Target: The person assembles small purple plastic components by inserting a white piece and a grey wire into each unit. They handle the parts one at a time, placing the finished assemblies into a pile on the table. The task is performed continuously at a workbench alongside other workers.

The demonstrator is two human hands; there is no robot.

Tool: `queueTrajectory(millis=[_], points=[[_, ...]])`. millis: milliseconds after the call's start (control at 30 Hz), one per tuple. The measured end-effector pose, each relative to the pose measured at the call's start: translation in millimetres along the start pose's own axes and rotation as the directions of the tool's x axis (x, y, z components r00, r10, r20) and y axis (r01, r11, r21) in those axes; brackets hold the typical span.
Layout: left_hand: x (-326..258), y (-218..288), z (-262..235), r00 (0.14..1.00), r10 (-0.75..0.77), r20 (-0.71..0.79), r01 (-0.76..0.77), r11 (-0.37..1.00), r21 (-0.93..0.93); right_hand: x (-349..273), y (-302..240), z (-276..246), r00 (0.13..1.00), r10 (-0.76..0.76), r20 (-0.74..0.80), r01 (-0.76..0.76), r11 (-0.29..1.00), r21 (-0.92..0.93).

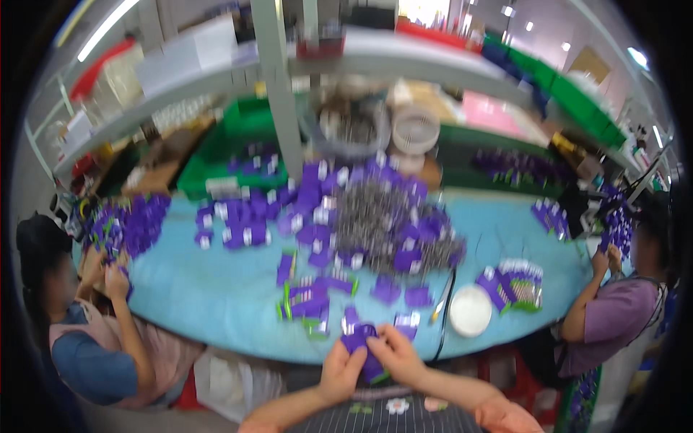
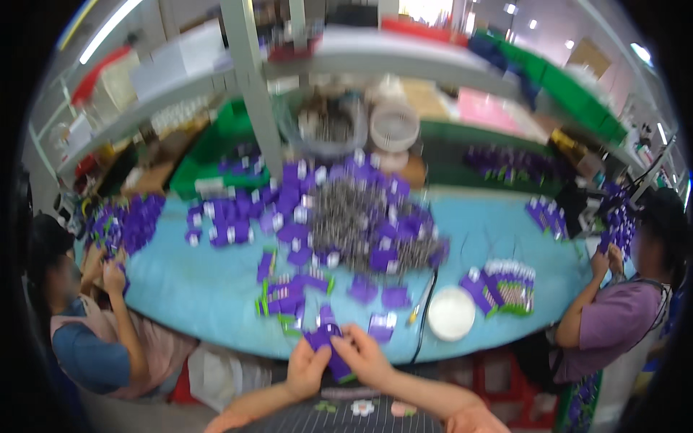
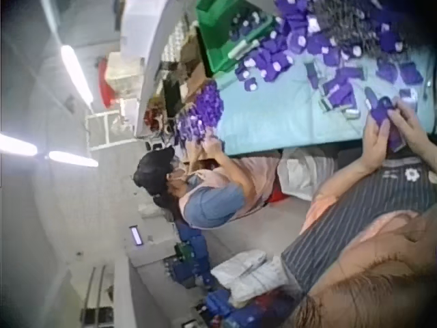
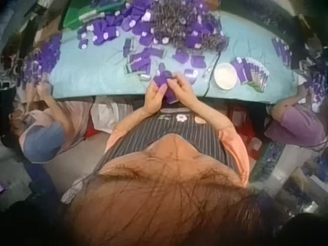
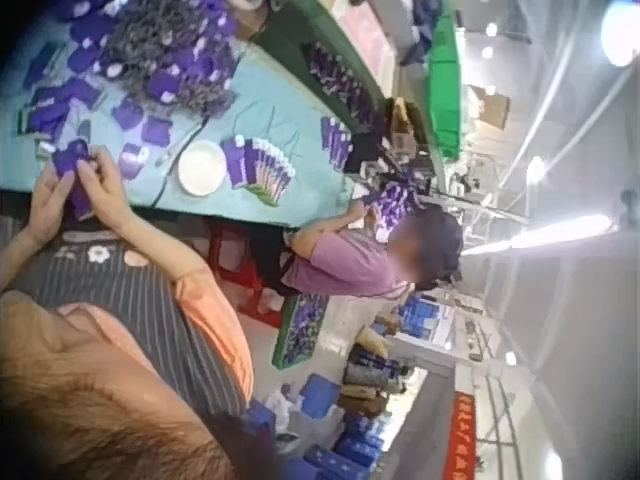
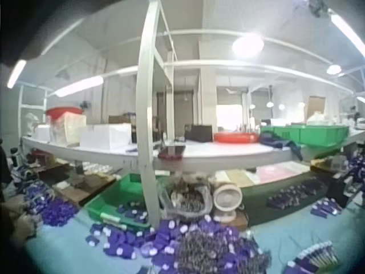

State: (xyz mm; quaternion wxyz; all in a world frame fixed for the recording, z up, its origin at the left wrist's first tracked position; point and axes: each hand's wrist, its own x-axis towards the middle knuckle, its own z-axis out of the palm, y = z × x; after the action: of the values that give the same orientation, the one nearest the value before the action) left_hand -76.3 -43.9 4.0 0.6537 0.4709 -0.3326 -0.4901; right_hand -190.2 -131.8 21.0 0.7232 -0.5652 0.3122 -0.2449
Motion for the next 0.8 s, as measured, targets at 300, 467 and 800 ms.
queueTrajectory(millis=[300, 467, 800], points=[[-6, 19, -27, 0.989, -0.125, -0.076, 0.100, 0.958, -0.268, 50, -28, -51, 0.926, -0.367, -0.092, 0.059, 0.379, -0.923], [6, 9, -20, 0.980, -0.191, 0.062, 0.201, 0.934, -0.295, 93, -1, -49, 0.919, -0.346, -0.190, -0.152, 0.134, -0.979], [5, -1, -18, 1.000, -0.002, -0.022, -0.001, 0.991, -0.130, 23, -41, -80, 0.773, -0.623, -0.117, 0.223, 0.440, -0.870]])
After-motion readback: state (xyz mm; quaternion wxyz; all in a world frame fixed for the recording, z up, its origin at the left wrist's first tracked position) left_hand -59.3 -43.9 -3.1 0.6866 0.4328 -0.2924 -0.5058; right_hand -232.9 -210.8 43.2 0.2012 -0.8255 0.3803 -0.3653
